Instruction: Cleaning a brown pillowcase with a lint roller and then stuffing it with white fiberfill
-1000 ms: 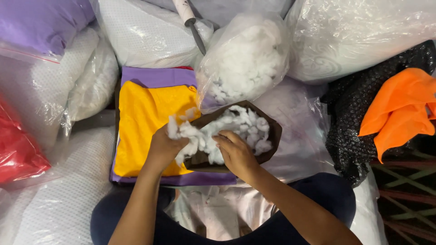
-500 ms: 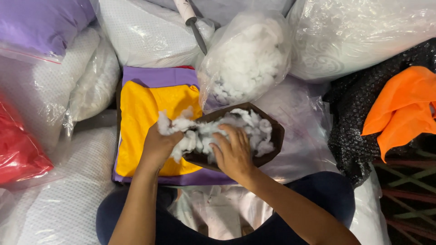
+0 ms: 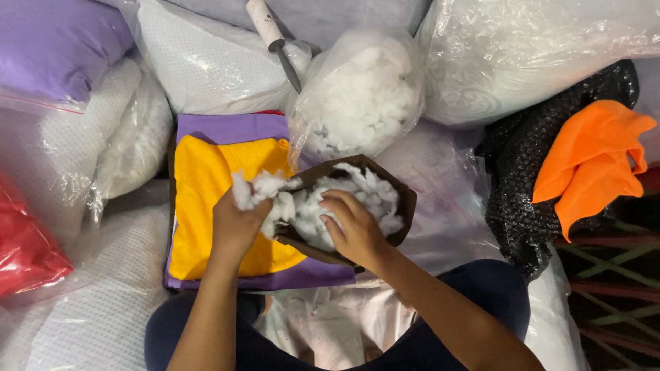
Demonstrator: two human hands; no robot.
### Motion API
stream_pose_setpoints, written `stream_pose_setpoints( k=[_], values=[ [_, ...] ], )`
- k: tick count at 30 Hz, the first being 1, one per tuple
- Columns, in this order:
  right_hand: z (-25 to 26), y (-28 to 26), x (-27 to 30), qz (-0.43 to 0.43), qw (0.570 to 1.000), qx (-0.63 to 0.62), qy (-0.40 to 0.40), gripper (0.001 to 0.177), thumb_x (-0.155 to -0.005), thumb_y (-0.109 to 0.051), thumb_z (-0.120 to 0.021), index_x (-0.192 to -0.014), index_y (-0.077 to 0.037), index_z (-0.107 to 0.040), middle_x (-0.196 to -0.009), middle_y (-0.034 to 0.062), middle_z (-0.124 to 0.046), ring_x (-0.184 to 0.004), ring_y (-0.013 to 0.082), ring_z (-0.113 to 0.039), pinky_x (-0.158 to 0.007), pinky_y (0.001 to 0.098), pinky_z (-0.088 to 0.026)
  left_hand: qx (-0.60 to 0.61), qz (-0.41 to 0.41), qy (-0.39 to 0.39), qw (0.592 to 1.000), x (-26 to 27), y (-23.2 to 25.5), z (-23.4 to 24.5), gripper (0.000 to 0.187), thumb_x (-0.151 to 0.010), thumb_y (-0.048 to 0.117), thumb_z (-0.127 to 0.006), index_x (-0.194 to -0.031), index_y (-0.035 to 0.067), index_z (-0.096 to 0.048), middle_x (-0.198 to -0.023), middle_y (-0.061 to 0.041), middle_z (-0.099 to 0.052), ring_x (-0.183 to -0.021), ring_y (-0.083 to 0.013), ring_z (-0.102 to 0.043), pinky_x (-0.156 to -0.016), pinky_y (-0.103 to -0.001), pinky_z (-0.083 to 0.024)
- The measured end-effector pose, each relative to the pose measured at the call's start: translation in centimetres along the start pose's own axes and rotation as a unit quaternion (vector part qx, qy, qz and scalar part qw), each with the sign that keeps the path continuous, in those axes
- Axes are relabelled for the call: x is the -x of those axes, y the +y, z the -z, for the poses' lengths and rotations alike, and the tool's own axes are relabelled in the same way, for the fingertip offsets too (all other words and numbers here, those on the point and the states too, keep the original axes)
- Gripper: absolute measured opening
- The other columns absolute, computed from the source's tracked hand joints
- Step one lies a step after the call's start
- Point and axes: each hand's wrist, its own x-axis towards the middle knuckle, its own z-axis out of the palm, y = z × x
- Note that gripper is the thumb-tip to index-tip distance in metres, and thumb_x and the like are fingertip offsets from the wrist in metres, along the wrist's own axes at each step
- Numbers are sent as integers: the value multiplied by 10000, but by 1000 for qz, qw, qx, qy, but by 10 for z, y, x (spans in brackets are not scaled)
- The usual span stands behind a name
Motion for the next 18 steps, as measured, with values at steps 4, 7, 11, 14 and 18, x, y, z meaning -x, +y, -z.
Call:
stream_pose_setpoints(
  k=[4, 7, 11, 14, 18],
  values=[
    [21, 4, -3, -95, 978, -164, 88, 429, -935, -35, -712, -1333, -2, -555, -1130, 146, -635, -978, 314, -732, -872, 402, -597, 43, -185, 40, 981, 5, -10, -1, 283, -784, 9, -791, -1041, -53, -693, -926, -250, -703, -905, -313, -690, -841, -483, -558],
    [19, 2, -4, -70, 958, -268, 71, 637, -932, -33, -732, -1481, 6, -412, -1405, 201, -496, -954, 260, -716, -811, 376, -622, 68, -226, -27, 971, 11, -13, -14, 376, -664, -13, -807, -1019, -5, -682, -908, -197, -704, -896, -270, -664, -814, -461, -561],
    [18, -5, -4, -25, 971, -233, 43, 606, -902, -56, -781, -1441, 13, -513, -1356, 187, -522, -907, 256, -716, -738, 343, -627, 3, -261, -125, 957, 22, -1, -27, 435, -601, -60, -786, -1017, 38, -704, -919, -194, -744, -904, -381, -739, -791, -485, -580],
    [24, -5, 0, -61, 978, -197, 25, 240, -866, 35, -756, -1083, -64, -776, -971, 64, -697, -749, 196, -703, -664, 304, -575, -11, -258, -165, 952, 24, 5, -31, 564, -644, -18, -808, -1174, 86, -645, -1069, -144, -742, -1000, -324, -716, -861, -461, -564],
    [31, -1, 3, -202, 952, -206, 103, 189, -830, 30, -742, -970, -88, -788, -841, 38, -726, -692, 120, -619, -640, 274, -547, -53, -249, -126, 959, 27, 9, -30, 411, -722, 12, -799, -1115, 61, -686, -974, -166, -759, -948, -361, -736, -854, -468, -579]
  ],
)
